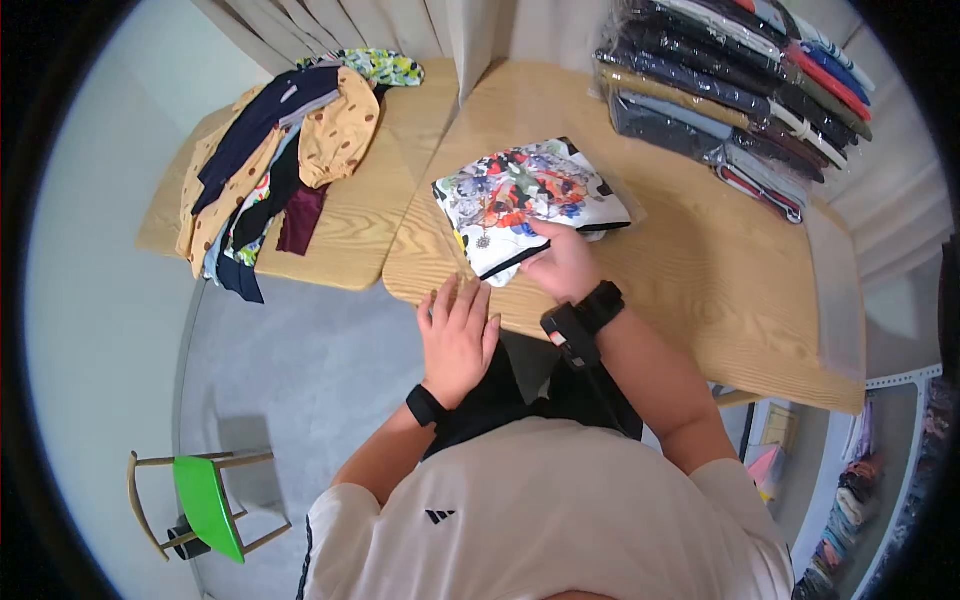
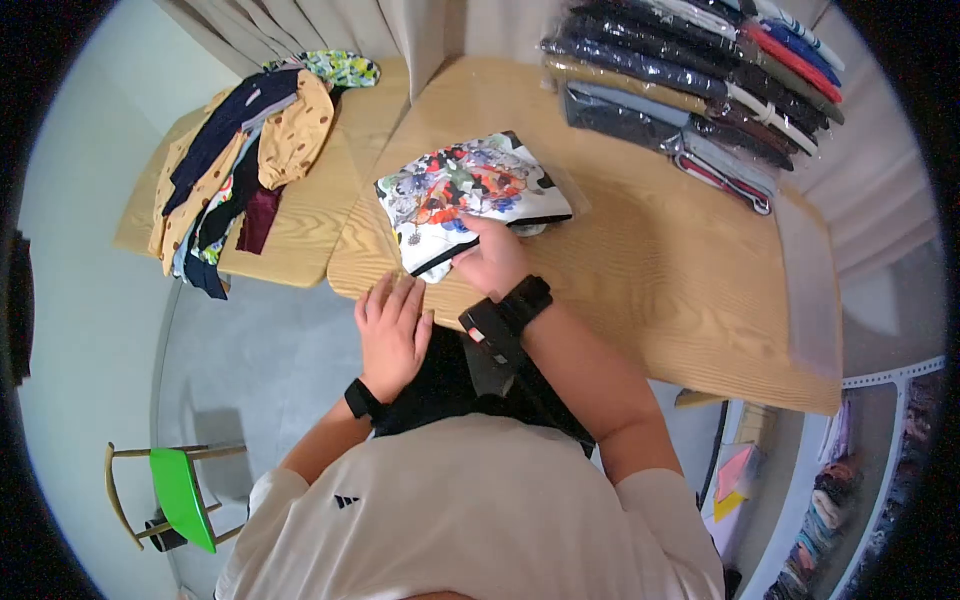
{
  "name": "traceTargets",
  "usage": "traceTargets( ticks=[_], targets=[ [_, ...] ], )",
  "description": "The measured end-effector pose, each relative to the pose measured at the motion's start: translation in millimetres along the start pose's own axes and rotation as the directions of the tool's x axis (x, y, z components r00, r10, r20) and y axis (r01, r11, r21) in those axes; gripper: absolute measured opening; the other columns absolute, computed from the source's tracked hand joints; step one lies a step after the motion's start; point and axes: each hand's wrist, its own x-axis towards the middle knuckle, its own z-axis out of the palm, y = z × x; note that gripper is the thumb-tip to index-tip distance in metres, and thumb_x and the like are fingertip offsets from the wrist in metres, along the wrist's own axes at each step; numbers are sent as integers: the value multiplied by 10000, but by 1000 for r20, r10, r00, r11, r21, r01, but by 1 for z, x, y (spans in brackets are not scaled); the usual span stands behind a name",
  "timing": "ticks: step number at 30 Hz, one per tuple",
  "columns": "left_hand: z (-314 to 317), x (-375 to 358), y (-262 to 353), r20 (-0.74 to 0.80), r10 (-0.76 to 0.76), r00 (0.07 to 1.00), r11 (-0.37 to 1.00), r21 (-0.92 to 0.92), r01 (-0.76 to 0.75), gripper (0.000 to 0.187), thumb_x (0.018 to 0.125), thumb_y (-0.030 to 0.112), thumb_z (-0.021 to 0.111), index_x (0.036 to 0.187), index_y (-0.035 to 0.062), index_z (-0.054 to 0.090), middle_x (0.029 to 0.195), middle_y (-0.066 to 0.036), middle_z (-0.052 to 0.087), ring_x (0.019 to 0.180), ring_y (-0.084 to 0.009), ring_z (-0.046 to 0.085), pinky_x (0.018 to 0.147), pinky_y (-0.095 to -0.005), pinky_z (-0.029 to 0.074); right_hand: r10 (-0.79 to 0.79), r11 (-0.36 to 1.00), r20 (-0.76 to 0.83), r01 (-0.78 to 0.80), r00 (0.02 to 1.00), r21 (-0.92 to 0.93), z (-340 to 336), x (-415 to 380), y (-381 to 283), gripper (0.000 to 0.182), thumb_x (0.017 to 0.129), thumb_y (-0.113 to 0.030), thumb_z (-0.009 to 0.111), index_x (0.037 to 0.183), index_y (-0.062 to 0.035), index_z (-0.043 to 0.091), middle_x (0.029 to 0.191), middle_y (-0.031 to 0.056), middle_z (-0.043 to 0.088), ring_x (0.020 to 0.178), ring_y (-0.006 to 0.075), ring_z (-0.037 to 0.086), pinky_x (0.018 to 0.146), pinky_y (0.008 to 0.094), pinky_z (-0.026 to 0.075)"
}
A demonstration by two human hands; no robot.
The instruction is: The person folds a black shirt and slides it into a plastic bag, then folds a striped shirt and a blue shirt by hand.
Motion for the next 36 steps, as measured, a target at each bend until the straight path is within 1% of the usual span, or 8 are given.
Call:
traceTargets(
  ticks=[3, 8, 10, 14, 16, 26, 31, 36],
  targets=[
    [-1, -2, -3, -7, 2, 1000, 1000, -17, -2, 421, 836, 224, 553, 1216, 46, 513, 1240, -113, 497, 1187, -328, 396, 988, -475, 268, 245, 837, -75, -172, 967, 520, 73, 6, -38, 284, 846, -29, 530, 1128, 5, 535, 1089, 120, 605, 970, 212, 595, 881, 362, 453],
    [-7, -9, -11, 23, 24, 999, 995, -99, -22, 428, 815, 210, 563, 1196, 20, 516, 1219, -126, 509, 1156, -314, 424, 968, -443, 291, 216, 867, -159, -115, 963, 486, 58, 75, -16, 204, 891, -62, 498, 1089, -32, 535, 1080, 93, 598, 969, 221, 579, 888, 383, 442],
    [-11, -12, -17, -1, 21, 1000, 996, -90, -21, 411, 813, 206, 563, 1185, 34, 532, 1201, -109, 527, 1142, -289, 444, 968, -443, 287, -163, 975, 33, 166, 986, -146, -2, 137, 29, 179, 895, -61, 487, 1057, -12, 546, 1048, 111, 600, 944, 231, 586, 835, 348, 464],
    [-22, -14, -31, -17, 65, 998, 993, -96, -66, 355, 816, 224, 573, 1128, 54, 577, 1152, -69, 560, 1103, -229, 478, 963, -438, 293, 213, 905, -309, -67, 927, 421, 117, 85, -45, 148, 893, -76, 491, 981, 2, 580, 1008, 131, 603, 869, 234, 581, 761, 304, 466],
    [-22, -15, -35, -21, 51, 998, 992, -113, -53, 321, 822, 216, 564, 1099, 55, 593, 1120, -67, 573, 1091, -225, 488, 960, -437, 299, -199, 976, -51, 193, 979, -99, 49, 144, 6, 149, 896, -83, 500, 995, 2, 574, 1021, 123, 603, 861, 242, 579, 771, 322, 466],
    [-22, -19, -41, -57, 20, 998, 986, -165, -29, 259, 816, 192, 558, 1037, 68, 617, 1050, -58, 589, 1048, -217, 512, 945, -435, 313, 310, 908, -166, -239, 936, 344, 85, 103, -30, 328, 893, -262, 529, 1051, 24, 497, 1093, 165, 556, 971, 249, 534, 903, 350, 423],
    [-37, -31, -71, -355, -93, 930, 958, -287, -14, 88, 805, 110, 521, 741, 75, 570, 736, -85, 552, 720, -255, 508, 697, -426, 359, 527, 841, 103, -502, 843, -201, 110, -65, -74, 303, 882, -135, 524, 1167, -31, 518, 1150, 131, 570, 1044, 211, 556, 910, 340, 446],
    [-47, 9, -81, 33, -545, 838, 651, -613, 448, 305, 925, 262, 460, 824, 4, 587, 693, -81, 590, 615, -184, 553, 569, -313, 410, -328, 586, -186, 45, 926, -809, 58, -70, -137, 284, 846, -180, 598, 1064, -4, 552, 924, 64, 581, 823, 138, 539, 746, 269, 446]
  ],
)
